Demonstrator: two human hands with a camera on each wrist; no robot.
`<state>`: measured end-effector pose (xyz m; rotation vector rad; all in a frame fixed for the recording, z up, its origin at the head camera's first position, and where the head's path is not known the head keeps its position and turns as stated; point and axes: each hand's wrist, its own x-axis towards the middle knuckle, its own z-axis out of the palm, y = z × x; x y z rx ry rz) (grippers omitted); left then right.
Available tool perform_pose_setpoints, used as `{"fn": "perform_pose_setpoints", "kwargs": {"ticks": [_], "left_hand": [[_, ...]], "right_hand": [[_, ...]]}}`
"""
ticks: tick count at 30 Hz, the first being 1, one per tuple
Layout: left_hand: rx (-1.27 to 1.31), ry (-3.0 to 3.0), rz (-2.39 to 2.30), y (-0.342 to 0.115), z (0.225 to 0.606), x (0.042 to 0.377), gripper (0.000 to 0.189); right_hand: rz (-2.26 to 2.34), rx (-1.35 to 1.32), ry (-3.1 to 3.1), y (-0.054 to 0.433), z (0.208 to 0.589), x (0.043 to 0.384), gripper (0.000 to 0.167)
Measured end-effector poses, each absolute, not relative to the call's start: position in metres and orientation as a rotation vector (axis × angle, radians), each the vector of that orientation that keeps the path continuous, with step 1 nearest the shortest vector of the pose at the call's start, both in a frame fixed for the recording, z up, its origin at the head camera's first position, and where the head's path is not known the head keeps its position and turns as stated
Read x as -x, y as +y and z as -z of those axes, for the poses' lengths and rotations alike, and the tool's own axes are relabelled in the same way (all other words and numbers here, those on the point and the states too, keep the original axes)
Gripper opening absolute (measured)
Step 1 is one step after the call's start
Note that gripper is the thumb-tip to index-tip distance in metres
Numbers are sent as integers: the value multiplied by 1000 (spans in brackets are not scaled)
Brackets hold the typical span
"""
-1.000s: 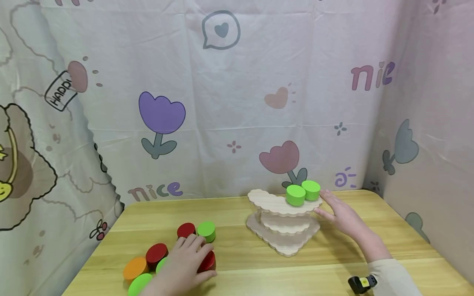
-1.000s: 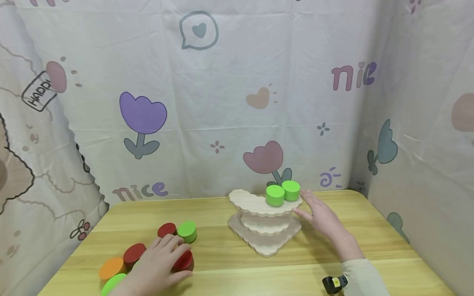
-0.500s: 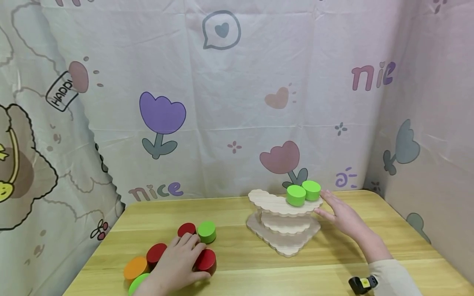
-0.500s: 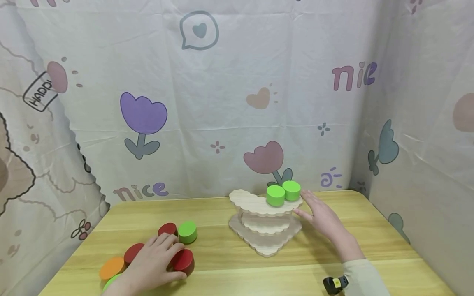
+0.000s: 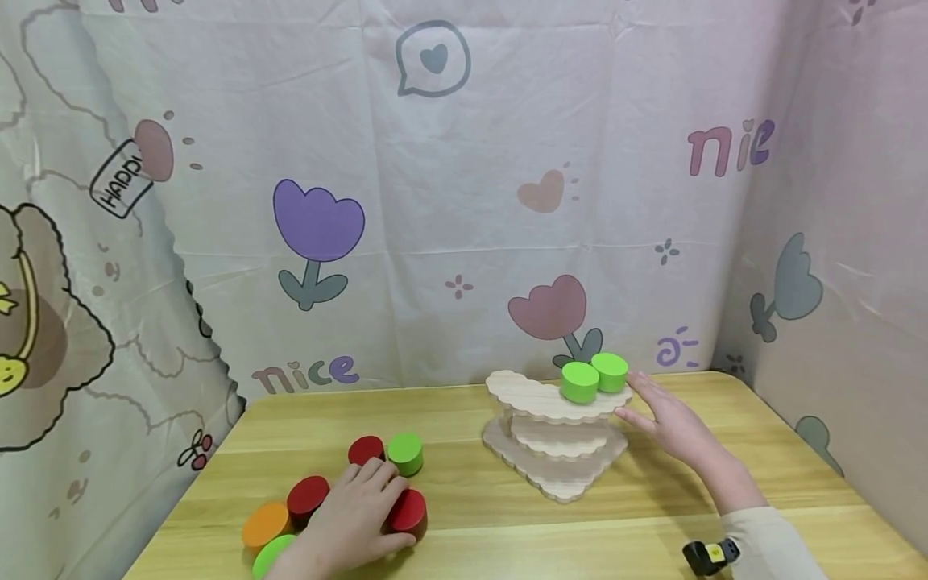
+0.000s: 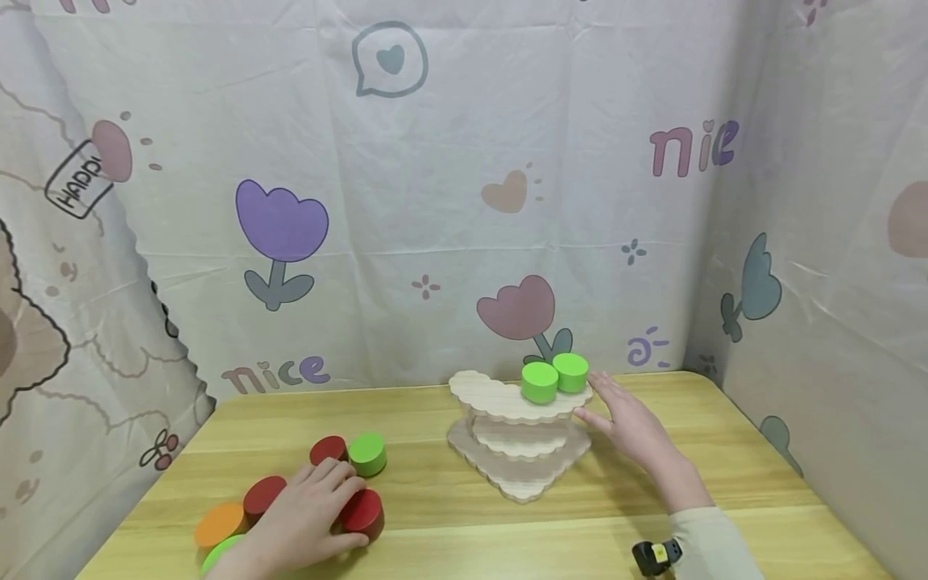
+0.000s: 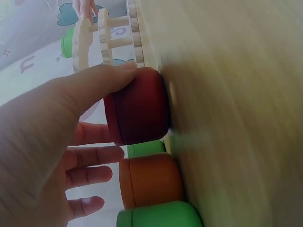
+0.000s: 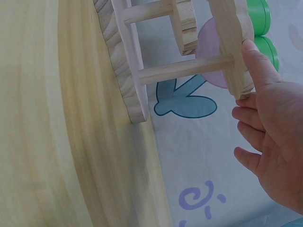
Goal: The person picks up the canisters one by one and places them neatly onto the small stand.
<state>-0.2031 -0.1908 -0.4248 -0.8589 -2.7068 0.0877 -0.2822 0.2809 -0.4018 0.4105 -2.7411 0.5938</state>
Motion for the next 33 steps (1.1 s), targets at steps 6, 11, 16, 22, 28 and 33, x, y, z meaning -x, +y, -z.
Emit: {"fn": "perform_pose_setpoints", "kwargs": {"ticks": [6,11,16,22,28,33], "left_hand": [[869,-2703,-75,-185,421,203,59],[892,-2690,-69,-179,417,205,55],[913,-2704,-74,-170,413,207,58],[941,-2689,-56,-157,409,210,56],[958,-2685,-35,-144,402,212,54],[970,-2659,-23,-134,396,215,53]], "right_hand": [[-587,-407,-2740,281,402,283,74],[-590,-405,-2746,282,402,283,74],[-583,-408,-2747,281,402,283,75],[-579,-414,-2739,281,402,283,74],[-583,-408,-2746,281,401,282,75],[-581,-405,-2748,281,402,283,75]]}}
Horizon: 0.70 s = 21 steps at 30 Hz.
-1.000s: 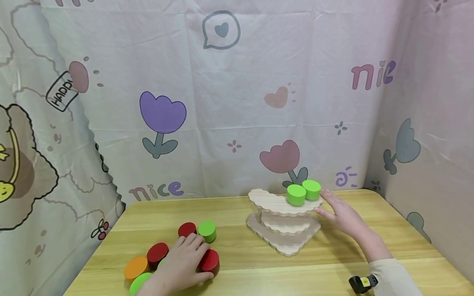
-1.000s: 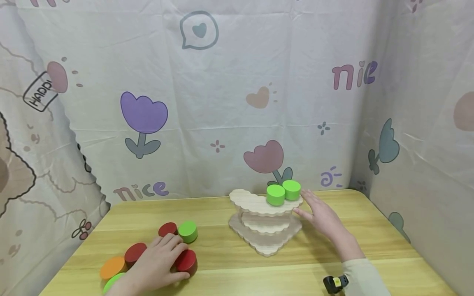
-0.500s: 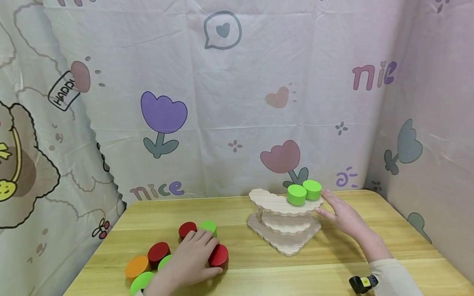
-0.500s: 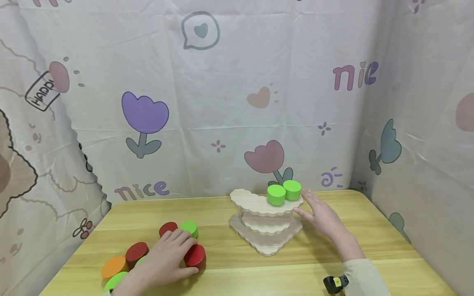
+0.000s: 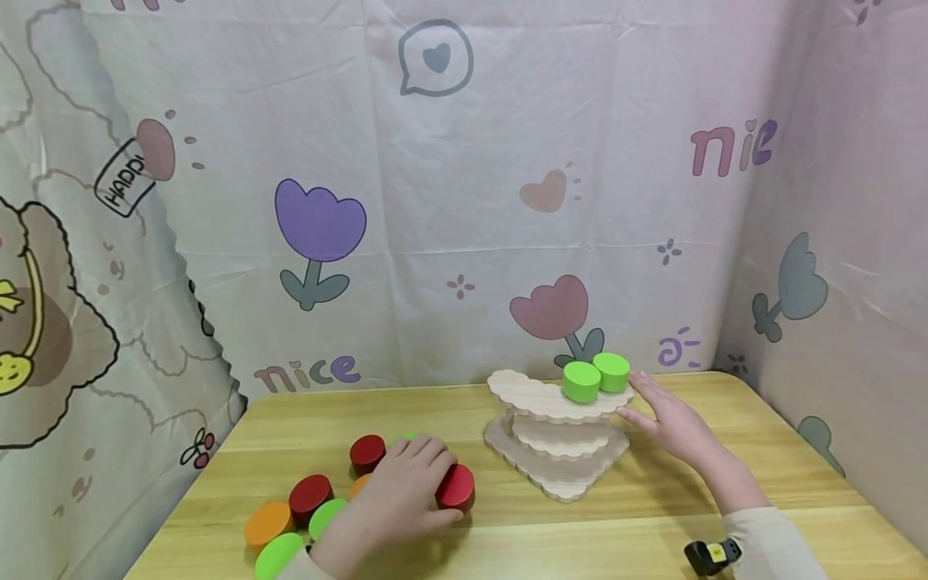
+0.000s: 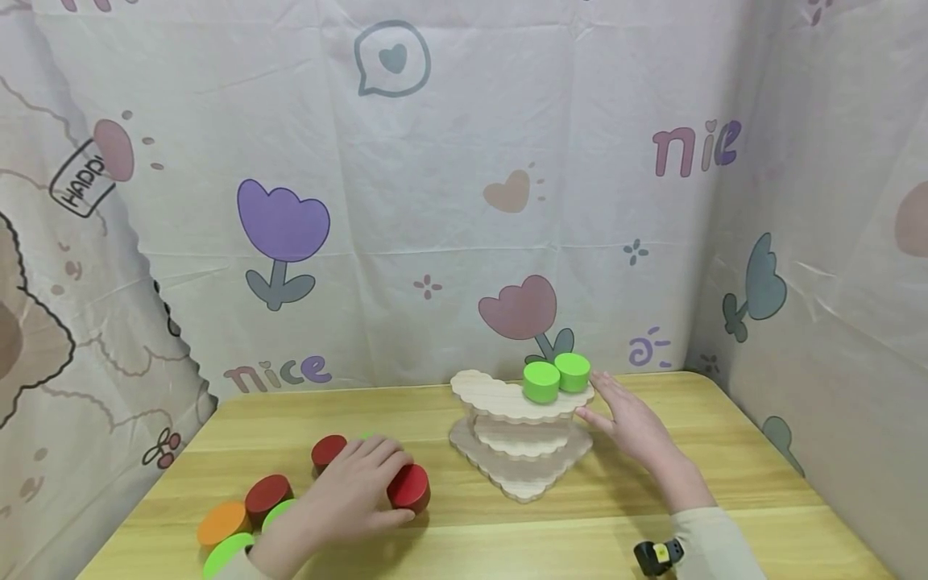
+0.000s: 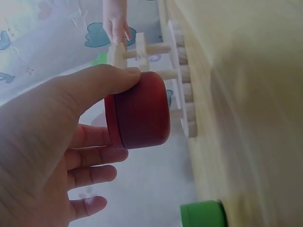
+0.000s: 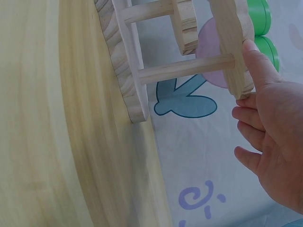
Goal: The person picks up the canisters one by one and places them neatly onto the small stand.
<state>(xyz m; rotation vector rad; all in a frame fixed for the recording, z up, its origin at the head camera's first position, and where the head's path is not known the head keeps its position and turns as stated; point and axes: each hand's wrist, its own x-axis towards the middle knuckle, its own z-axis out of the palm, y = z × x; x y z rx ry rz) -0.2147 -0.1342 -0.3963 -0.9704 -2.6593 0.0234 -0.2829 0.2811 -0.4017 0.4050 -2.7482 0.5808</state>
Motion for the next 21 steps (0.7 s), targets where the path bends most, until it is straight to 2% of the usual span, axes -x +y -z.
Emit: {"fn": "perform_pose_setpoints", "kwargs": {"ticks": [21], "left_hand": [[967,-2552,-6,-88,366,235,53]], "right_hand": [[-586,-401,-2739,281,403,283,74]]}}
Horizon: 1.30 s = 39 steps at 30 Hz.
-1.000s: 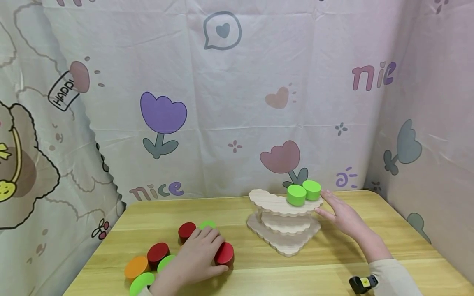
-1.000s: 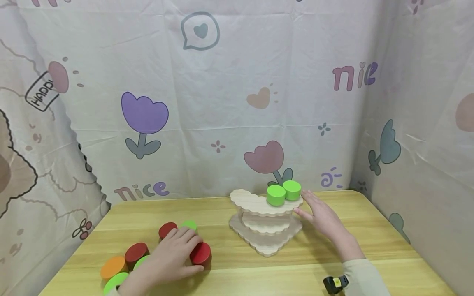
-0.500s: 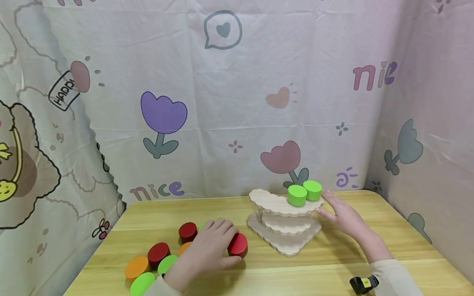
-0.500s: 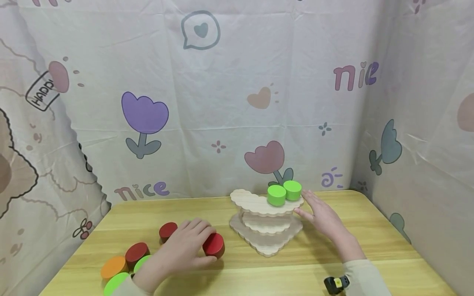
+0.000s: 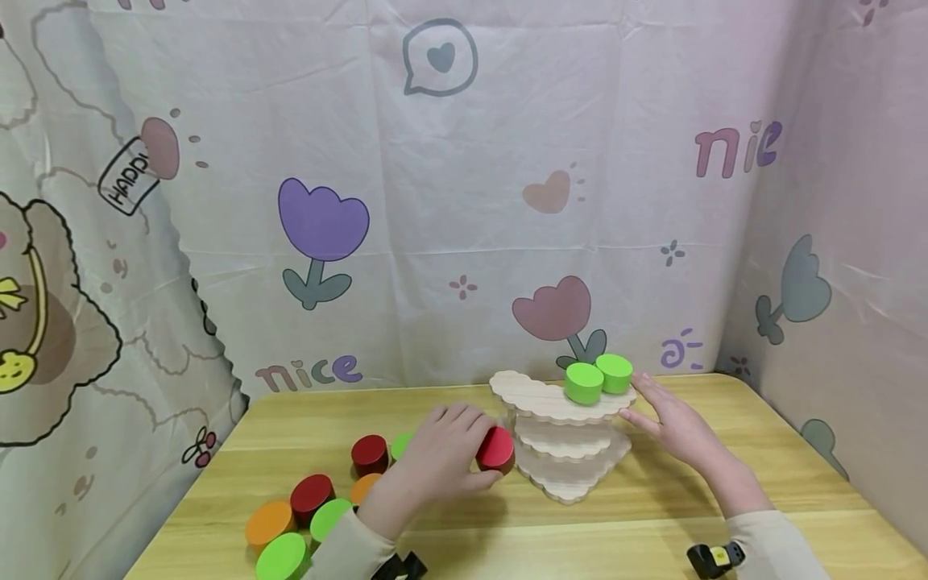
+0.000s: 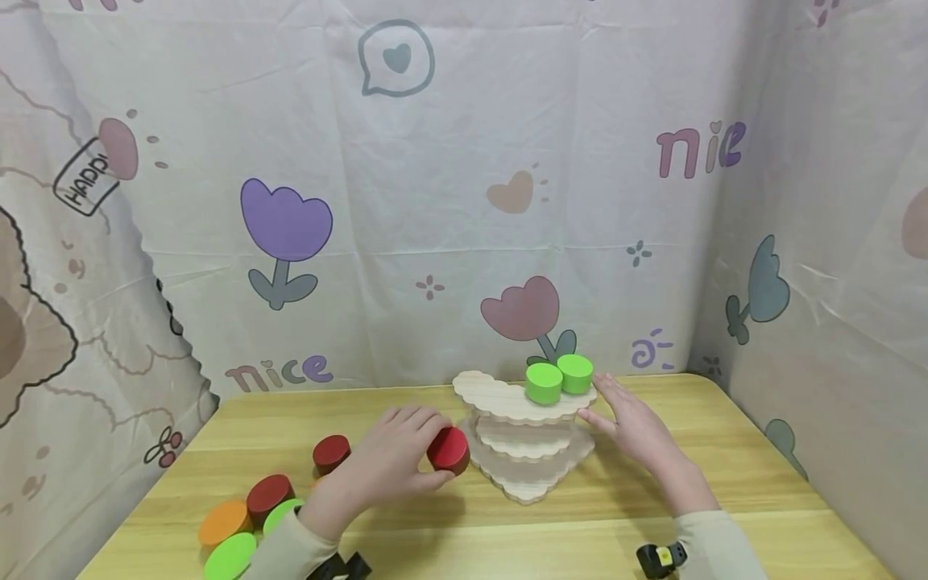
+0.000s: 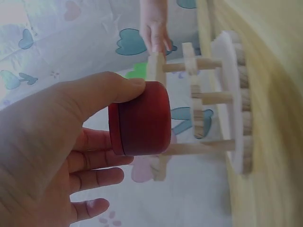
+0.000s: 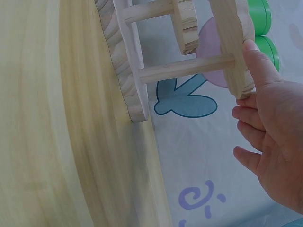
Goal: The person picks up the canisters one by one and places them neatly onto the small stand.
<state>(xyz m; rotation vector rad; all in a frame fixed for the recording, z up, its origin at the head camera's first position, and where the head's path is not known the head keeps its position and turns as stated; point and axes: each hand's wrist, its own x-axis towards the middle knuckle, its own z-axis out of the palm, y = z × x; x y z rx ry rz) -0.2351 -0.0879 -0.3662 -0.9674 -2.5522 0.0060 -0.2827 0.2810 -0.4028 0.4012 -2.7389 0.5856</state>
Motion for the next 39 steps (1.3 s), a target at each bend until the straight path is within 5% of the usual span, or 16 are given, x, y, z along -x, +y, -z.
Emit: {"fn": "perform_pose_setpoints", "kwargs": {"ticks": [21,39], "left_hand": [[899,-2515,230,-41,339,267,48],[780,-2589,379,-17,351,297,49]], "right_hand": [[-598,-410,-2751,281,402,283,75],[-603,-412,-2753,282,402,283,75]]}}
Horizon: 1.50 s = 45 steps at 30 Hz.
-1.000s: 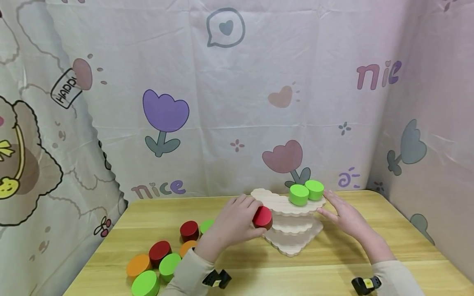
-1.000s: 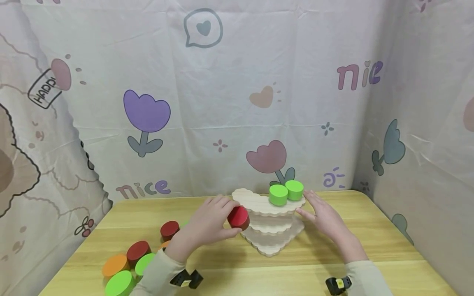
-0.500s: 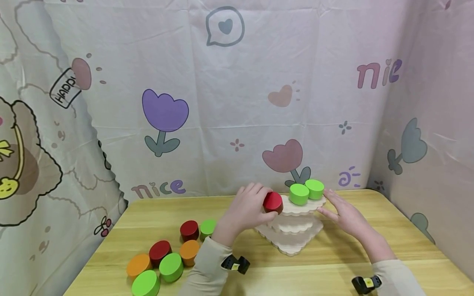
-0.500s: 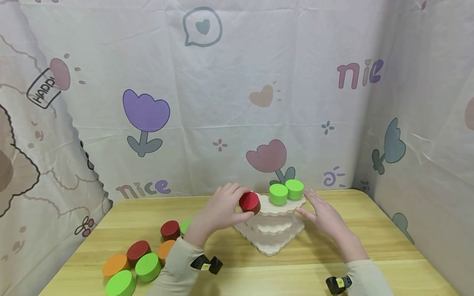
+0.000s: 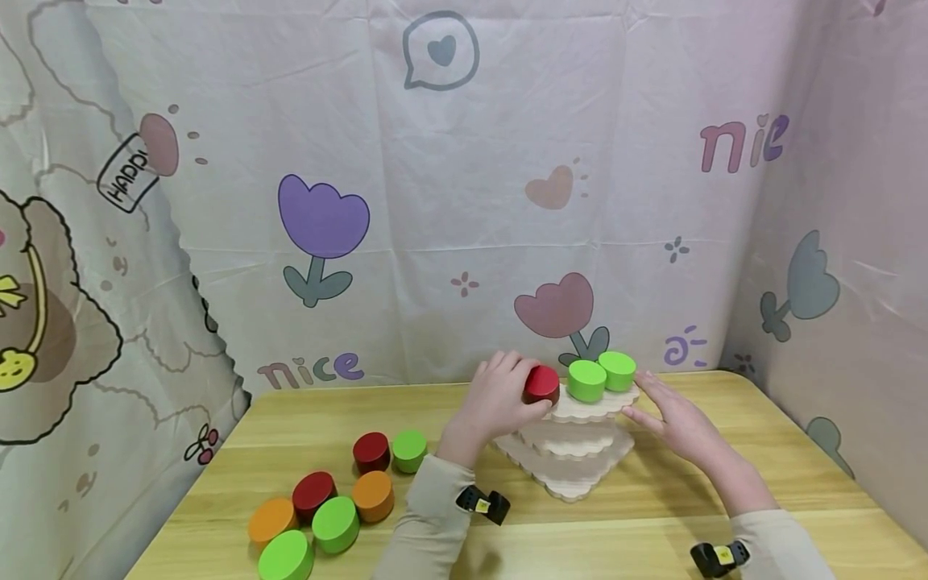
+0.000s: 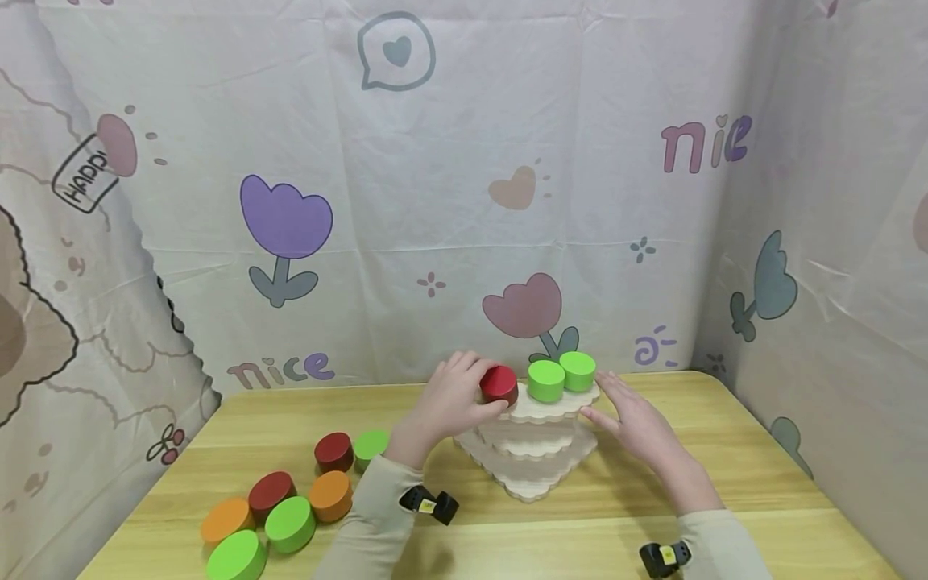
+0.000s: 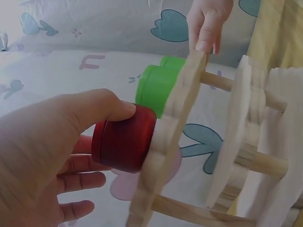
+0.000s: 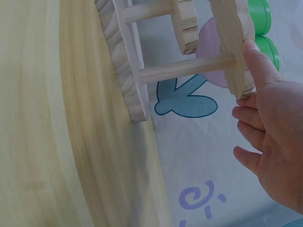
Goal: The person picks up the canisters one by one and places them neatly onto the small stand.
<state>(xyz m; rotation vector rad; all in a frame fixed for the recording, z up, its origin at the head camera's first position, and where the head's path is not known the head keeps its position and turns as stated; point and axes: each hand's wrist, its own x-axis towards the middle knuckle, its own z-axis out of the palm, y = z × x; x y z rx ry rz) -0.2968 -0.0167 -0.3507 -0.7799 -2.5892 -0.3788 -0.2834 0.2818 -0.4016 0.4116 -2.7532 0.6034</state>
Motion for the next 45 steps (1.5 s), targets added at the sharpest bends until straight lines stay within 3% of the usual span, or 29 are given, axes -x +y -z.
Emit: {"fn": "perform_pose_setpoints", "kwargs": {"ticks": [28,45], "left_hand": [[699,-2636,332,5,361,304,58],[746,-2467,148,-17,364,286,61]], "right_hand": [[-607,-412,-2750,282,402,284,75],[-613,-412,-2738,282,403,283,74]]}}
